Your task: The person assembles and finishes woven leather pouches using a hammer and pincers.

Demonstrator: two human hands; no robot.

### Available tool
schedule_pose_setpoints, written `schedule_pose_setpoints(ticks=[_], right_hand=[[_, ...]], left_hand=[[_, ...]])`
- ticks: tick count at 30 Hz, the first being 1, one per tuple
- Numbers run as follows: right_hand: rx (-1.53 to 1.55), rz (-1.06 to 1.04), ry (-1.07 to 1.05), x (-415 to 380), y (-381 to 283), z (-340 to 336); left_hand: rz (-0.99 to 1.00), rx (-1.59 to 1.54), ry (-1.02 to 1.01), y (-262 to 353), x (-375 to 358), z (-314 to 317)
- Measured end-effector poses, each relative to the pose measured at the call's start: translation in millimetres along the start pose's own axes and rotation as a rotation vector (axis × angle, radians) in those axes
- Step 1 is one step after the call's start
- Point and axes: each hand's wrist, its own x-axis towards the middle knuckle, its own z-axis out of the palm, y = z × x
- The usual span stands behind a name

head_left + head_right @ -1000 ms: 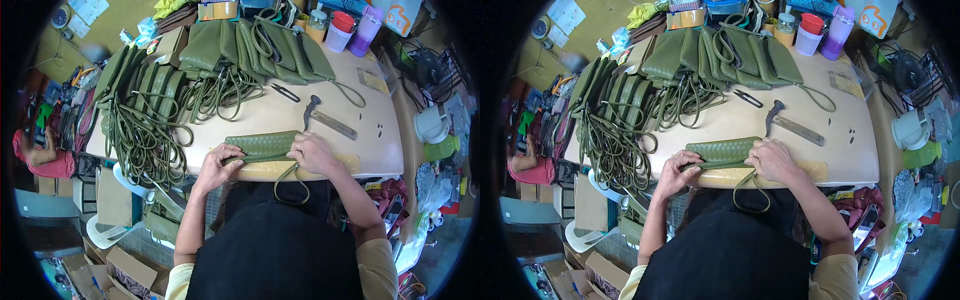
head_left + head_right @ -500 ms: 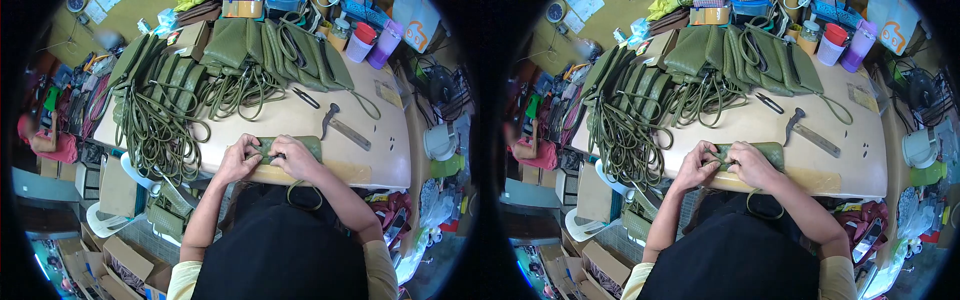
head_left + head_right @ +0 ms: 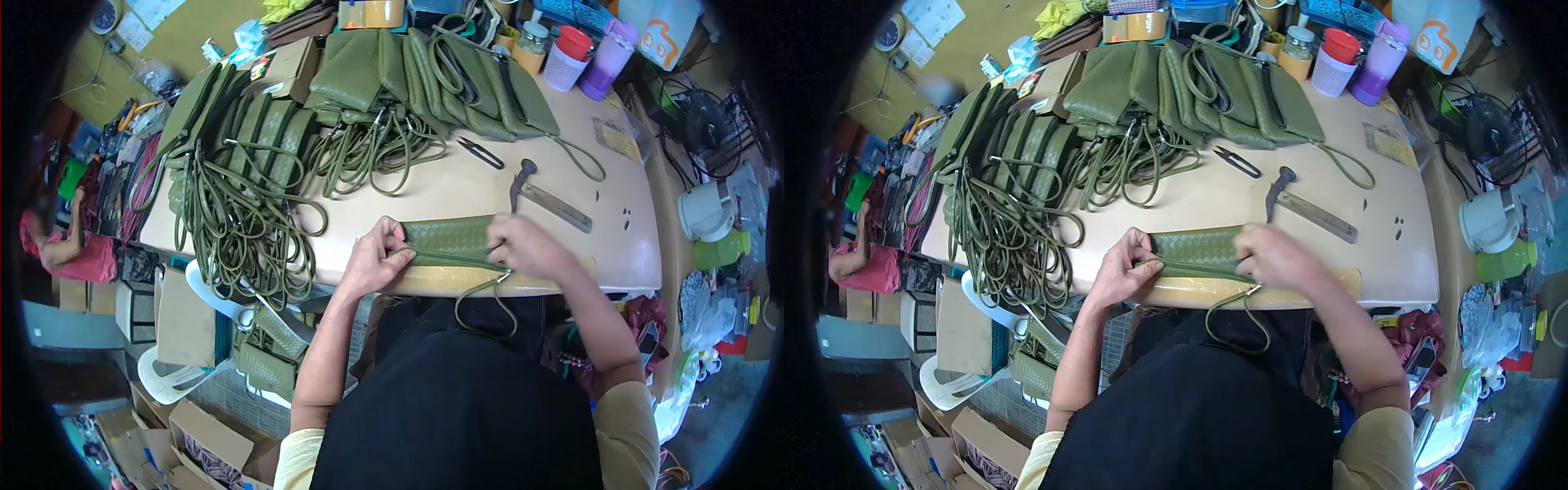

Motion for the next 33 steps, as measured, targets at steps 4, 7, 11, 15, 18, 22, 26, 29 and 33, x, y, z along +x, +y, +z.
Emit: schedule_pose_setpoints(ticks=[4, 7, 11, 15, 18, 22, 26, 29, 33], right_hand=[[-0.018, -0.023, 0.208, -18, -10, -18], [-0.009, -0.089, 0.133, -13, -24, 18], [0.061, 0.043, 0.124, -4, -3, 22], [-0.059, 0.017, 0.087, -6, 7, 3], [-0.172, 0.078, 0.228, -2, -6, -19], [0.272, -0.297, 0.148, 52, -62, 27], [0.316, -0.364, 0.038, 92, -53, 59], [0.177, -0.272, -0.010, 86, -28, 37], [0.387, -0.251, 0.124, 76, -63, 37]], left_hand=[[0.004, 0.062, 0.017, 3, 2, 0], [-0.024, -0.099, -0.120, 2, 0, -4], [0.373, 0.169, -0.105, 8, -16, -19], [0.238, 0.049, -0.078, -4, -16, -18], [0.299, 0.079, -0.068, -8, -11, -16], [0.232, 0.122, -0.058, -2, -11, -15], [0.259, 0.127, -0.003, -5, -13, -14], [0.177, 0.101, -0.046, -4, -11, -14], [0.117, 0.075, -0.060, -7, -9, -16]])
